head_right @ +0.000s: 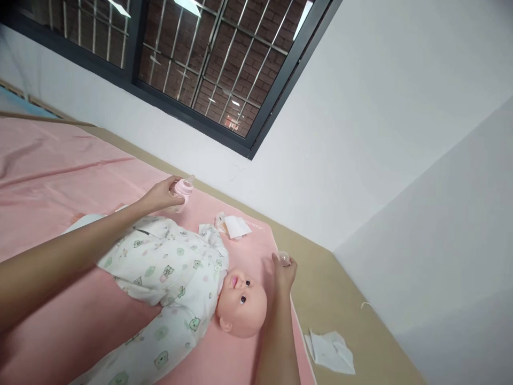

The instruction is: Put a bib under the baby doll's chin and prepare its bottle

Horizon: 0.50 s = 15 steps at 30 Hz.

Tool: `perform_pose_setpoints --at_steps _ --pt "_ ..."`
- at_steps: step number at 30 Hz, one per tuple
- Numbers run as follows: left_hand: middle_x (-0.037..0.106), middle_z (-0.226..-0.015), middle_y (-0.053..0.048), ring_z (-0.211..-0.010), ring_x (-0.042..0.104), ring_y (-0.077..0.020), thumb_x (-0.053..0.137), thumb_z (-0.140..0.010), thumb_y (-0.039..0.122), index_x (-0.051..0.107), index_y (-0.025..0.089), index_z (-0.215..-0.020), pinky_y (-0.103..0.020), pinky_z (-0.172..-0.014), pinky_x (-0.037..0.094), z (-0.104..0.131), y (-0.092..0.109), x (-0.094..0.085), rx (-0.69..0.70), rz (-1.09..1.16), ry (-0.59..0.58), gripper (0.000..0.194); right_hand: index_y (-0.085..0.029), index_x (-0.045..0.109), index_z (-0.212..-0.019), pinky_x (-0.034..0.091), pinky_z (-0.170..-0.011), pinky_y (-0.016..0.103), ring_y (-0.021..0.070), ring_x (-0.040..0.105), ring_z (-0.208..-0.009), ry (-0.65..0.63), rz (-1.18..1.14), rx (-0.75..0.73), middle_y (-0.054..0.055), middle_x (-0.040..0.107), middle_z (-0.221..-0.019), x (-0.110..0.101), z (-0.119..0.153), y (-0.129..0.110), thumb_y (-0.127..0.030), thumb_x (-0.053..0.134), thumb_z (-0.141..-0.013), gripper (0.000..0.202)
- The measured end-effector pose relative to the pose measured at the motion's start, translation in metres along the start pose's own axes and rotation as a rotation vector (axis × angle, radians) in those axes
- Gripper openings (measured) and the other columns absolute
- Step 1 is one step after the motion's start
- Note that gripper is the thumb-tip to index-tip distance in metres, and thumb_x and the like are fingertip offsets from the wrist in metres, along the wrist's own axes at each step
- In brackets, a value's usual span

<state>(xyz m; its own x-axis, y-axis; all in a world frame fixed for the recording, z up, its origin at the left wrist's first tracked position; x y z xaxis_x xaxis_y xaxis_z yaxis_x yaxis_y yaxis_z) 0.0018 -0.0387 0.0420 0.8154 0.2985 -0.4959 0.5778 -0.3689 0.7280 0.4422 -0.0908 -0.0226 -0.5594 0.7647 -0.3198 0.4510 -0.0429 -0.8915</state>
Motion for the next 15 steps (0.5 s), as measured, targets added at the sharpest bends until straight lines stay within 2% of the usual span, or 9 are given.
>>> perform_pose_setpoints --at_steps 2,4,6,9,12,15 --pt "0.065 -0.115 0.000 -0.104 0.061 -0.0225 0.061 -0.065 0.034 0.051 0.024 -0.123 -0.027 -0.086 0.045 0.010 0.023 -0.001 0.073 0.029 -0.014 0.059 -0.014 0.048 -0.107 0.051 -0.081 0.035 0.0218 0.061 -0.091 0.035 -0.133 0.029 0.009 0.061 -0.099 -0.005 0.003 -0.030 -0.048 0.074 -0.050 0.072" --pt "0.067 -0.113 -0.001 -0.099 0.061 -0.0235 0.059 -0.066 0.034 0.052 0.023 -0.122 -0.032 -0.090 0.041 0.022 0.046 -0.002 0.193 0.011 -0.021 0.058 -0.017 0.048 -0.108 0.051 -0.085 0.034 0.0196 0.061 -0.094 -0.005 -0.248 -0.030 0.008 0.061 -0.104 -0.009 0.013 -0.067 -0.048 0.075 -0.052 0.071" --pt "0.067 -0.113 -0.003 -0.095 0.061 -0.0239 0.056 -0.068 0.032 0.052 0.021 -0.121 -0.038 -0.095 0.034 0.033 0.065 -0.004 0.348 -0.060 -0.021 0.055 -0.018 0.049 -0.109 0.049 -0.091 0.036 0.0194 0.060 -0.098 -0.121 -0.376 -0.120 0.008 0.061 -0.108 -0.011 0.031 -0.104 -0.049 0.077 -0.054 0.068" --pt "0.066 -0.118 -0.006 -0.096 0.060 -0.0246 0.055 -0.071 0.032 0.050 0.021 -0.123 -0.041 -0.095 0.026 0.048 0.084 -0.005 0.518 -0.152 -0.032 0.054 -0.024 0.043 -0.126 0.048 -0.094 0.039 0.0188 0.061 -0.101 -0.303 -0.467 -0.276 0.007 0.060 -0.112 -0.014 0.072 -0.154 -0.048 0.077 -0.063 0.075" --pt "0.066 -0.117 -0.009 -0.101 0.060 -0.0255 0.056 -0.074 0.035 0.049 0.019 -0.126 -0.040 -0.092 0.025 0.058 0.094 -0.006 0.619 -0.201 -0.044 0.054 -0.028 0.044 -0.127 0.050 -0.089 0.034 0.0173 0.060 -0.099 -0.455 -0.441 -0.420 0.005 0.061 -0.109 -0.012 0.113 -0.184 -0.047 0.074 -0.070 0.067" --pt "0.066 -0.117 -0.009 -0.104 0.060 -0.0252 0.057 -0.077 0.034 0.049 0.017 -0.127 -0.040 -0.091 0.024 0.066 0.101 -0.005 0.727 -0.246 -0.048 0.054 -0.027 0.049 -0.118 0.051 -0.084 0.032 0.0170 0.059 -0.096 -0.528 -0.436 -0.475 0.004 0.061 -0.106 -0.006 0.140 -0.196 -0.046 0.073 -0.071 0.056"
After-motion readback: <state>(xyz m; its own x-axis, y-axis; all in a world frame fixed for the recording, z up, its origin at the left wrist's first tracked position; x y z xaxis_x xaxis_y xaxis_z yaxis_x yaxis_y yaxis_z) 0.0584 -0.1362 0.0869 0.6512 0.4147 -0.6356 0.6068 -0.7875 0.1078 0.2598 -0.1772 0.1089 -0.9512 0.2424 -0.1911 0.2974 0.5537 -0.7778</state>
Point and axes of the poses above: each hand's wrist, its own z-axis away from the middle knuckle, its own x-axis out of the palm, y = z × x, the point moved 2 cm from there along -z, towards the middle knuckle
